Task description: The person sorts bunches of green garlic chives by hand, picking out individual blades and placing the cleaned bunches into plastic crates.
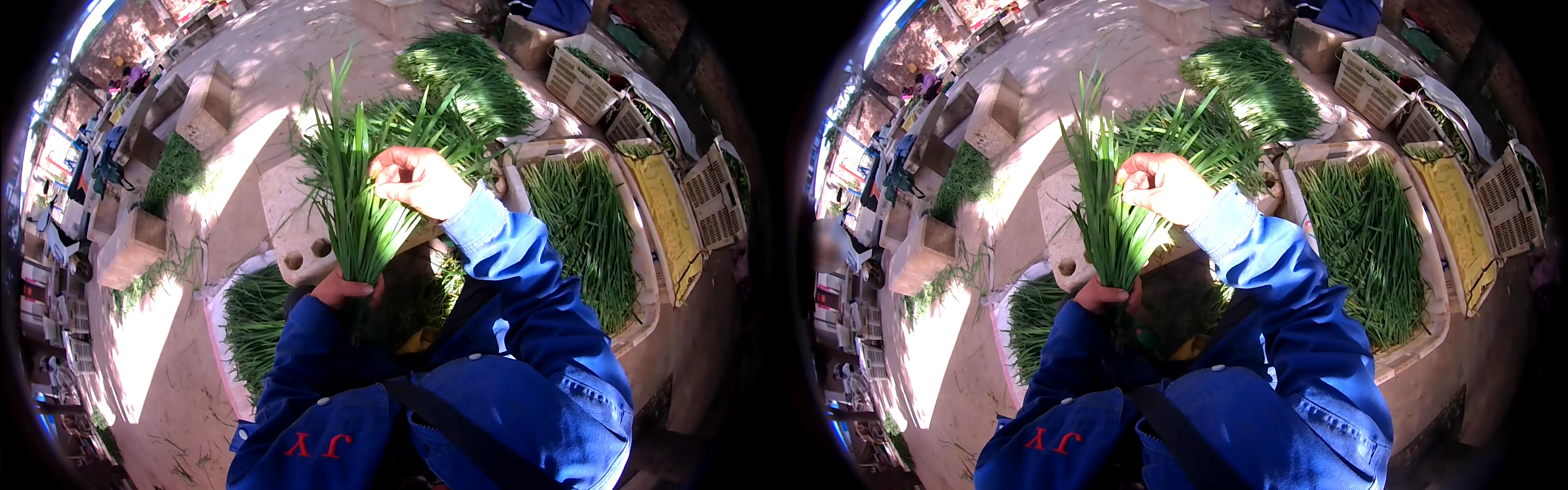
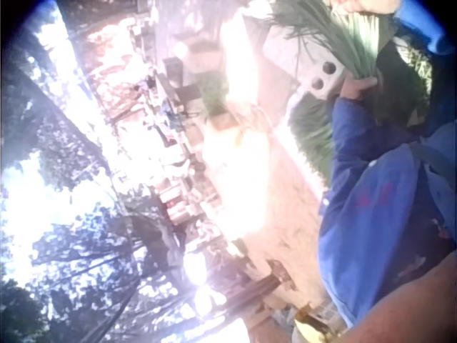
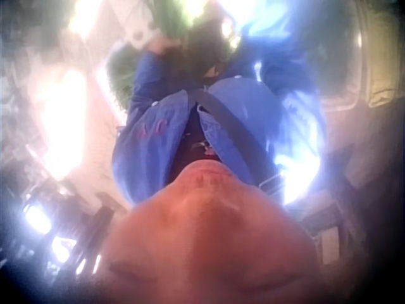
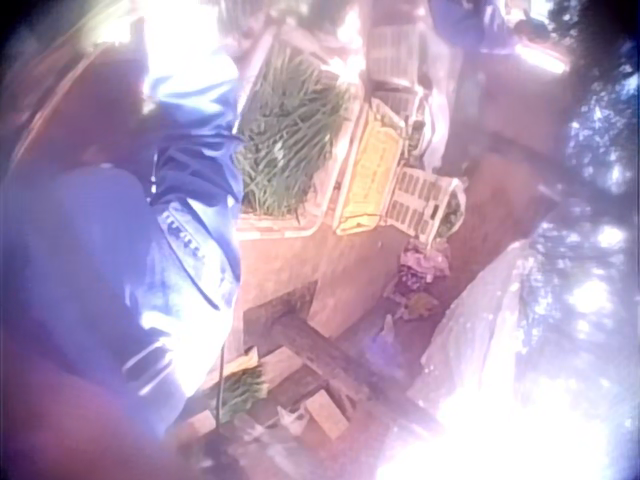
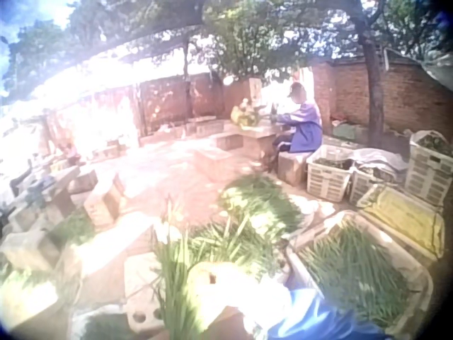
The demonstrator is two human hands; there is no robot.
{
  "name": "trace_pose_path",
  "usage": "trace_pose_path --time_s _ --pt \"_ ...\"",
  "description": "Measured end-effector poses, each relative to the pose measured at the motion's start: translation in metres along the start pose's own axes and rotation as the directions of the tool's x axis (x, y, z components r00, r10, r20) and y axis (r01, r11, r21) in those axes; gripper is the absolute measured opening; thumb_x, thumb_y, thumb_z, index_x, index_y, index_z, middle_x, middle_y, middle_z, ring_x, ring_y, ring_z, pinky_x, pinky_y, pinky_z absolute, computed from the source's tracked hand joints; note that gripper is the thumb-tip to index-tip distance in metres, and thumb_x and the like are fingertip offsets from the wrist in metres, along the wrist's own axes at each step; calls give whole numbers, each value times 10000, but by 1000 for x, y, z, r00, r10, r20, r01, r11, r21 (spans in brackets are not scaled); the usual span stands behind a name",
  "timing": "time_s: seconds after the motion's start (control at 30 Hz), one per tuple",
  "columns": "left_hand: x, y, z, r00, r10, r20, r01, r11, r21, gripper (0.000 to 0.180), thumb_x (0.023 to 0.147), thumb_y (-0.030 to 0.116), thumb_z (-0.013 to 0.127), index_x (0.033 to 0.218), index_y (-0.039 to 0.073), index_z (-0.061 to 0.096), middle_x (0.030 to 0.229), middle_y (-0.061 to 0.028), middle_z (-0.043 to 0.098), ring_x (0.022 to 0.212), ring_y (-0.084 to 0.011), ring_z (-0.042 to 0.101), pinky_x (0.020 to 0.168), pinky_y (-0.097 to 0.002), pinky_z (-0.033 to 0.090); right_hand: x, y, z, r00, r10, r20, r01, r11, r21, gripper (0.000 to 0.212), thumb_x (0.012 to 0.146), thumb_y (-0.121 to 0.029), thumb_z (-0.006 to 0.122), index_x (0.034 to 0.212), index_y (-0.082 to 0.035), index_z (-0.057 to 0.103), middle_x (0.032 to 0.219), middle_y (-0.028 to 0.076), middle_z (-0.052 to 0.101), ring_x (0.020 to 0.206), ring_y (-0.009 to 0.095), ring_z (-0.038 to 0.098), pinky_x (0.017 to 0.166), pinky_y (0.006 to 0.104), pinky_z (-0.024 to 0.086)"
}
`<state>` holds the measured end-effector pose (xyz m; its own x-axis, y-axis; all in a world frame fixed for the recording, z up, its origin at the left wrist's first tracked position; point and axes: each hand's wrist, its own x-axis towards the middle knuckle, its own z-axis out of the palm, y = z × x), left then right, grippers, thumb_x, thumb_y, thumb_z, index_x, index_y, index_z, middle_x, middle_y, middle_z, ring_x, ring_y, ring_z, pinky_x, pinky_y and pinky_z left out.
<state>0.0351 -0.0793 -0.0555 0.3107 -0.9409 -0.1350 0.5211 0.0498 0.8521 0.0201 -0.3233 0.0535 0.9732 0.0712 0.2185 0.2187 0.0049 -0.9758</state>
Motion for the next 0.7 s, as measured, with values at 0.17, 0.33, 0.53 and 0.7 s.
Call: trace_pose_path --time_s 0.17,0.33,0.53,0.7 --pt "-1 5 5 997 32 -73 -33 999 -6 343 670 126 692 971 7 579 742 -96 585 657 -189 563 593 -302 446 -19 -17 -27 936 -52 -347 297 648 701 175 827 -25 628 991 -10 569 790 79 602 683 157 593 611 251 488" --pt "-7 21 -9 993 45 -106 -47 999 -21 337 664 73 700 972 -2 583 764 -110 598 670 -196 572 596 -317 460 -86 -5 -44 986 -67 152 5 928 373 76 816 -44 619 877 1 621 796 122 635 733 213 607 608 314 483" --pt "-14 38 -16 983 37 -182 -12 990 137 395 652 48 702 1021 0 571 744 -102 590 661 -197 567 592 -311 457 -104 -33 -31 979 -3 204 106 863 -494 141 815 -149 674 824 -8 666 664 59 620 519 96 548 508 262 442" --pt "-23 44 -18 986 32 -161 15 960 280 309 667 29 695 957 11 591 767 -89 605 693 -184 576 629 -302 460 -63 -93 -28 928 -362 -93 342 923 -177 104 802 -45 657 889 12 646 892 86 605 805 140 585 674 245 458"
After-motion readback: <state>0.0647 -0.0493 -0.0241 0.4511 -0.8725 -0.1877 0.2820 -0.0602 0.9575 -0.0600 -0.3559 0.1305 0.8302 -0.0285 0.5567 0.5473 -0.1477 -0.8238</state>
